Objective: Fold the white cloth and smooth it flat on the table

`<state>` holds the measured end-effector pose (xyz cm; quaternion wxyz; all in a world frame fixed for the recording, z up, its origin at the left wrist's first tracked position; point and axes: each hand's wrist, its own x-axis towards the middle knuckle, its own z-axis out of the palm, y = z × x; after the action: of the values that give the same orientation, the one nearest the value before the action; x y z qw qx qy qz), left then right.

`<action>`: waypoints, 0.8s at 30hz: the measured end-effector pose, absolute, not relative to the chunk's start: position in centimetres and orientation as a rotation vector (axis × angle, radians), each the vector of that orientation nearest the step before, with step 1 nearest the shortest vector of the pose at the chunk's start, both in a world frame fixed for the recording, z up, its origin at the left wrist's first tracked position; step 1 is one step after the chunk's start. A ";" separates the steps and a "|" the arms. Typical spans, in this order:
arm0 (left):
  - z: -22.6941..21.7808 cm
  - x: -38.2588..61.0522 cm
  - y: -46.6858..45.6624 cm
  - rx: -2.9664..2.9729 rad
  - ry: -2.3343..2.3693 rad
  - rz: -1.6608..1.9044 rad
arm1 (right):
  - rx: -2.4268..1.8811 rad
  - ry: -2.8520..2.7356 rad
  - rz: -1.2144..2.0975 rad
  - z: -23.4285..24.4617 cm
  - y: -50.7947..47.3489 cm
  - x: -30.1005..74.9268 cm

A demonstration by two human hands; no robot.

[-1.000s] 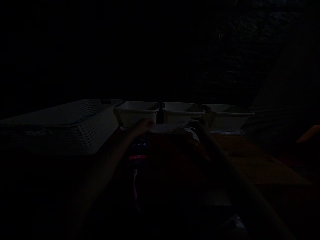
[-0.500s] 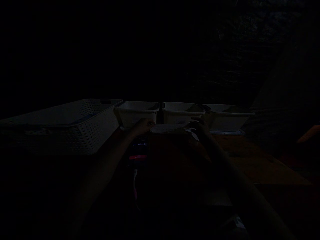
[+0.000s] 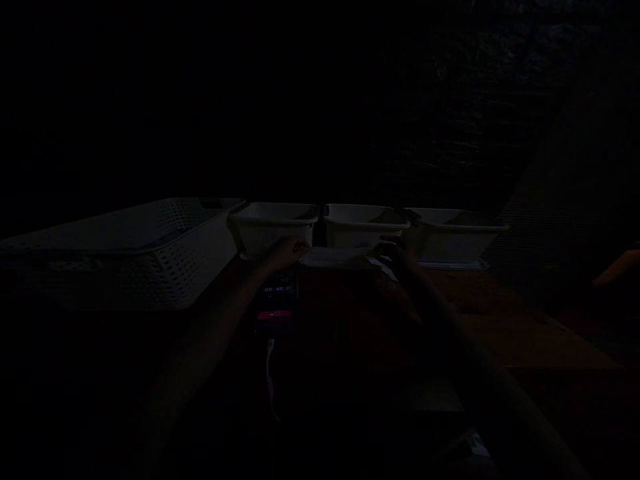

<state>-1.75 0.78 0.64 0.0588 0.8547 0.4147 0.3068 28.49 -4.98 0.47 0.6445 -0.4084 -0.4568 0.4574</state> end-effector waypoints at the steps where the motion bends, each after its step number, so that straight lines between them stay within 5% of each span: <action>1: 0.6 -1.8 0.8 2.588 1.253 0.928 | -0.930 -1.038 1.049 0.5 -5.0 28.5; 24: 0.3 -1.8 1.3 2.554 1.215 0.979 | -1.003 -1.291 0.856 0.4 -4.5 28.3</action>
<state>-1.82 1.29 0.30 0.0744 0.8511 0.4047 0.3261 28.26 -4.48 0.42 0.6036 -0.4334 -0.5578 0.3698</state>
